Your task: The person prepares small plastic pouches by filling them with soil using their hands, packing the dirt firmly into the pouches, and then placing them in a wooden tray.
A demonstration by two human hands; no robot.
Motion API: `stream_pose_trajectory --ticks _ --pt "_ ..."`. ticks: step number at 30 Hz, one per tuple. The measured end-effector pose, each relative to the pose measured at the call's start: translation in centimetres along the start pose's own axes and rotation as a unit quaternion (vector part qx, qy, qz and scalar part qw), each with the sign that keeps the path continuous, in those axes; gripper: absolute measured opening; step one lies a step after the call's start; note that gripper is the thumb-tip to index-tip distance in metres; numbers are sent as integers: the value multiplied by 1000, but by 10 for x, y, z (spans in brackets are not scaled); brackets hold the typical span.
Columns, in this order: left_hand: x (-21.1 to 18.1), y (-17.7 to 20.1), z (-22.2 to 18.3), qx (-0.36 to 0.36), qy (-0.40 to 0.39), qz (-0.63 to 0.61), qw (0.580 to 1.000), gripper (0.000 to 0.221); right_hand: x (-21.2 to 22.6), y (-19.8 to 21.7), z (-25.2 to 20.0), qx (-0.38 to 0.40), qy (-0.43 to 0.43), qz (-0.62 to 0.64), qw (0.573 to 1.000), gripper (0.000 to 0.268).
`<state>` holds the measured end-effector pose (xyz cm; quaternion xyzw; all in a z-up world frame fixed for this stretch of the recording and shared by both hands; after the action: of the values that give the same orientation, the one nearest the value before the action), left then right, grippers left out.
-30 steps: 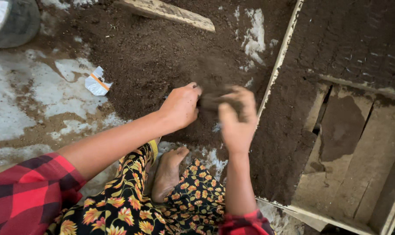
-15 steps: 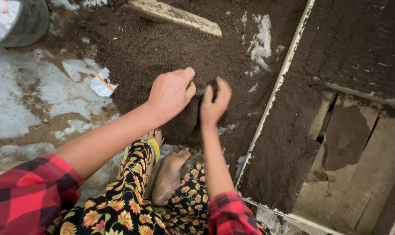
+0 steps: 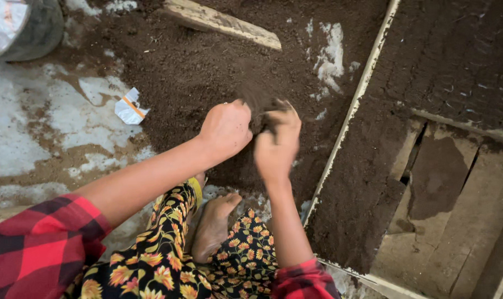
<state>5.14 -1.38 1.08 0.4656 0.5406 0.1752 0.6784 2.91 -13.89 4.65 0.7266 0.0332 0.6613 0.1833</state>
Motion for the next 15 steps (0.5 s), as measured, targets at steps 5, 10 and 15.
stream_pose_trajectory --ticks 5,10,15 --pt "2 -9 -4 -8 5 -66 998 23 -23 -9 6 42 142 -185 971 28" --pt "3 1 -4 -47 24 -83 995 10 -77 -12 49 -8 -237 7 971 39" --pt "9 -14 -5 -50 50 -91 993 14 -37 -5 15 52 -248 85 964 45"
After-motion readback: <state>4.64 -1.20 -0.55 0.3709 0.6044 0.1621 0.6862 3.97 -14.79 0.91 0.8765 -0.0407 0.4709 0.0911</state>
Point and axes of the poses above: each hand's wrist, its own z-axis towards the middle knuckle, its own y-axis out of the back of the hand, x = y × z, the point moved 5 cm from there along z, towards the middle knuckle, and after that the axes turned 11 degrees about -y, right-handed, at the moved point
